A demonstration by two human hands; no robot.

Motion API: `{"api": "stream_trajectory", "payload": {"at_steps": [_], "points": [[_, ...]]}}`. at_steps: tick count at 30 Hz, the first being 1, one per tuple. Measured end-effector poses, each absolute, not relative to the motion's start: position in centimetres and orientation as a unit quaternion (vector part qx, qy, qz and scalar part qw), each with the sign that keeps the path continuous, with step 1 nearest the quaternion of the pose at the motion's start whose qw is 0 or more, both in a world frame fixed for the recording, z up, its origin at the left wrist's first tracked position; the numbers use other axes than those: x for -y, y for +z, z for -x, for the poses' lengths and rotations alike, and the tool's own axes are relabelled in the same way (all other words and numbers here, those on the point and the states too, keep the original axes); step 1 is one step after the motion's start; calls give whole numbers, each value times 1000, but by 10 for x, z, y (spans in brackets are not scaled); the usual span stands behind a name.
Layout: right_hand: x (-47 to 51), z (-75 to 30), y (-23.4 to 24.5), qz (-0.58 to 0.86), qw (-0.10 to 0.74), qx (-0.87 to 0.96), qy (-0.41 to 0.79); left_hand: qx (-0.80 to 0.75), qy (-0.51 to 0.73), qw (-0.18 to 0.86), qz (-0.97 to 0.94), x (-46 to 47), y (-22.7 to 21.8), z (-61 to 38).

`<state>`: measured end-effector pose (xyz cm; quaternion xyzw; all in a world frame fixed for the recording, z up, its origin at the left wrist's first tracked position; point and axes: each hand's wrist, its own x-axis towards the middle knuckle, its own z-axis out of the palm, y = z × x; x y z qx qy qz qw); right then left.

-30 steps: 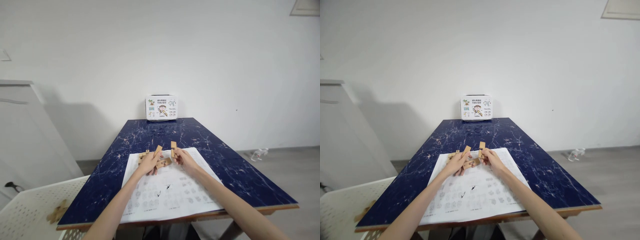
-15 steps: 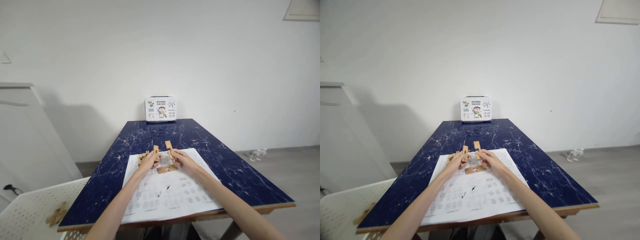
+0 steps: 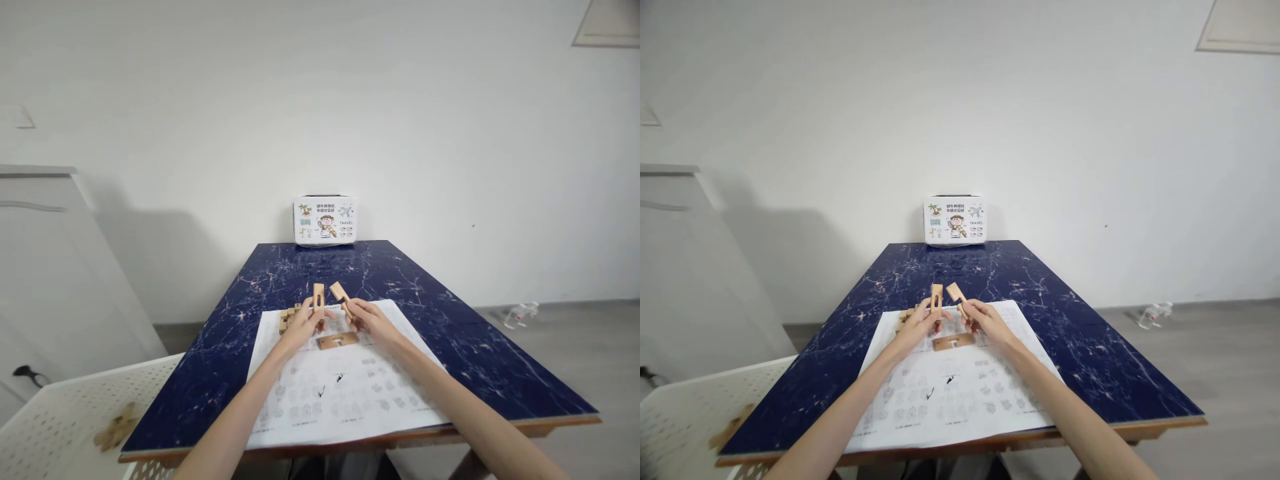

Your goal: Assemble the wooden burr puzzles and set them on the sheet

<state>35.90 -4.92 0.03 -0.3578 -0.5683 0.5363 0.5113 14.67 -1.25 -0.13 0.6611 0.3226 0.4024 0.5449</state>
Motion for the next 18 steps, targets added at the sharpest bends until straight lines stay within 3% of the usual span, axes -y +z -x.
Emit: {"api": "stream_trajectory", "payload": {"at_steps": [8,18], "points": [[55,-354,-4,482,475,688,261,-368,390,403,-741,22,-1,-150],[57,-354,-2,490,452,707,236,-409,377,274,-784,28,-1,-147]]}}
